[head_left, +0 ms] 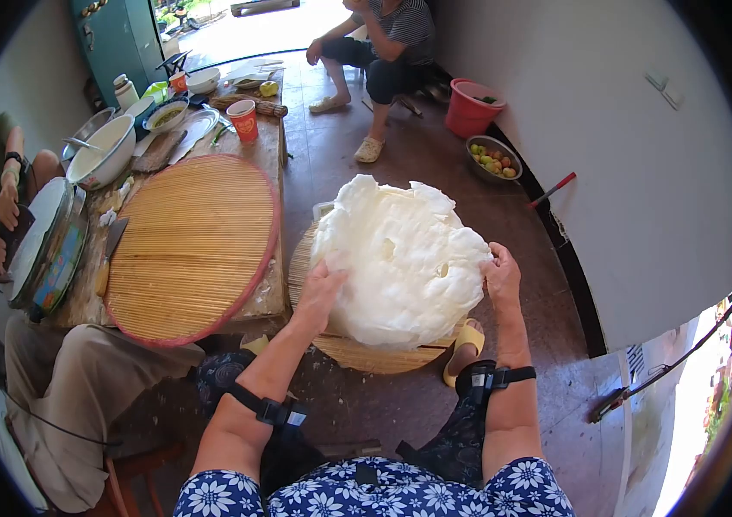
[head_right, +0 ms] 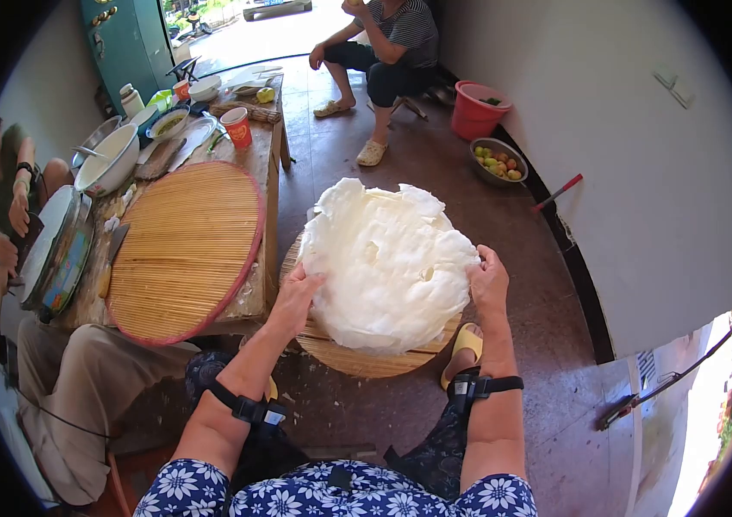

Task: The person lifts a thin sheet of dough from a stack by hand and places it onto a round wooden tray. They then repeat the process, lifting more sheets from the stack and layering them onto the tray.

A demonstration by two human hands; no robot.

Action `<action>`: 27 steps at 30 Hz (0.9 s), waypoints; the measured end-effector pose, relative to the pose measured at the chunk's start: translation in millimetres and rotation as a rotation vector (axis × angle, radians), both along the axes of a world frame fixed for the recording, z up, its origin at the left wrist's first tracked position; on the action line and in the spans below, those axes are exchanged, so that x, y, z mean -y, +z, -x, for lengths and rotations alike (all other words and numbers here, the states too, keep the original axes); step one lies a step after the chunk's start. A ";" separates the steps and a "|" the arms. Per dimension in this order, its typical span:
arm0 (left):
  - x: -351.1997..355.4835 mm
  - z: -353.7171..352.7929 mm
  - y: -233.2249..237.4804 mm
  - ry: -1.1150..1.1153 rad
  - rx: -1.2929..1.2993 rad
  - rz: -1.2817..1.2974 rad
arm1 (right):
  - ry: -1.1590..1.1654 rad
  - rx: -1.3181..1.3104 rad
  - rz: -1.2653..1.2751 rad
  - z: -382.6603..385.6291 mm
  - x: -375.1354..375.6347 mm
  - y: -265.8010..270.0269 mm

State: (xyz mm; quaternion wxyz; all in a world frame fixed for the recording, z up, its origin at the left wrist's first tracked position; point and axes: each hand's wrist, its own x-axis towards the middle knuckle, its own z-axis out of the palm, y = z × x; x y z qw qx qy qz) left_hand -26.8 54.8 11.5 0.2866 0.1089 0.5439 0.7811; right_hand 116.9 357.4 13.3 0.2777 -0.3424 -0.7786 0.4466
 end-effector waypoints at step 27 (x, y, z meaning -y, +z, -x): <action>1.3 -1.6 12.4 -0.002 0.053 0.014 | 0.093 -0.311 0.499 3.1 9.2 13.7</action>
